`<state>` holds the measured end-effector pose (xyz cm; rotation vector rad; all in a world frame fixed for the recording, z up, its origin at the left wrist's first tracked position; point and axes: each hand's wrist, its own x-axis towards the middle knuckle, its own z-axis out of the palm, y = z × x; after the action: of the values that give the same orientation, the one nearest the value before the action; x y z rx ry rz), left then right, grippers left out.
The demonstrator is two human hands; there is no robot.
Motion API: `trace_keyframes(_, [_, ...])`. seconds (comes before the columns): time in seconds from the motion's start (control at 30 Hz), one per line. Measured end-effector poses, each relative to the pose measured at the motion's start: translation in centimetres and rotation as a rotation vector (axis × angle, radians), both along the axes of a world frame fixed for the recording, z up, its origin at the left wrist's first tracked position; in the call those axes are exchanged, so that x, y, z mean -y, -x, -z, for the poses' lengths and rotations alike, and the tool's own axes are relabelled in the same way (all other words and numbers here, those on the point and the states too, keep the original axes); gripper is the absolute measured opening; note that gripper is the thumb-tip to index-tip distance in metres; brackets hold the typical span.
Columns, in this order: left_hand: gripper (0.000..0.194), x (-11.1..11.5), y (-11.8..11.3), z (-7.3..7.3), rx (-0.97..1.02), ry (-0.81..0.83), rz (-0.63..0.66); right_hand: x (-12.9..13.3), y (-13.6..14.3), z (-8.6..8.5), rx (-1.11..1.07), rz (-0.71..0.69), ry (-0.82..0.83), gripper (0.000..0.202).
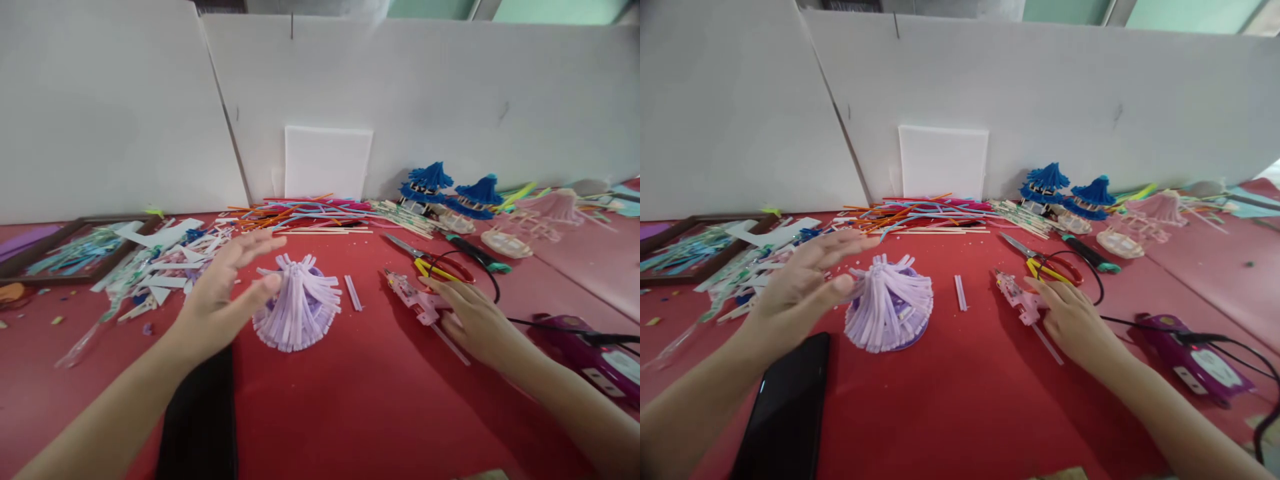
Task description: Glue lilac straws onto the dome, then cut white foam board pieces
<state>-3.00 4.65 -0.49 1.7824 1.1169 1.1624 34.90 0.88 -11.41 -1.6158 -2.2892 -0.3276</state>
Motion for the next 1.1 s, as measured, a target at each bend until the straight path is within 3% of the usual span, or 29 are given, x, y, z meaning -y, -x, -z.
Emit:
trace_keyframes(0.17, [0.045,1.5,-2.4,-0.7,-0.243,-0.045,-0.033,-0.8,-0.1,0.1,-0.025,0.004,0.021,0.051])
trace_keyframes(0.3, [0.047,1.4,-2.6,-0.4,-0.178,0.012,-0.057,-0.7,-0.1,-0.1,-0.017,-0.020,0.040,0.053])
trace_keyframes(0.4, [0.048,1.3,-2.4,-0.4,-0.179,0.026,-0.036,-0.5,0.9,-2.2,-0.025,-0.033,0.006,0.050])
trace_keyframes(0.5, [0.051,1.4,-2.6,-0.6,-0.188,0.017,-0.055,0.0,3.9,-5.4,-0.148,-0.104,-0.131,0.030])
trace_keyframes(0.63, [0.053,1.7,-3.0,-0.8,-0.184,-0.005,-0.099,0.8,9.4,-8.2,-0.280,-0.470,-0.218,0.014])
trace_keyframes(0.77, [0.053,2.0,-3.0,-0.5,-0.233,-0.038,-0.088,1.1,13.1,-8.4,-0.270,-0.656,-0.253,0.012])
trace_keyframes(1.1, [0.047,2.3,-3.0,0.2,-0.191,-0.053,-0.073,0.4,15.1,-8.1,-0.274,-0.720,-0.390,0.012])
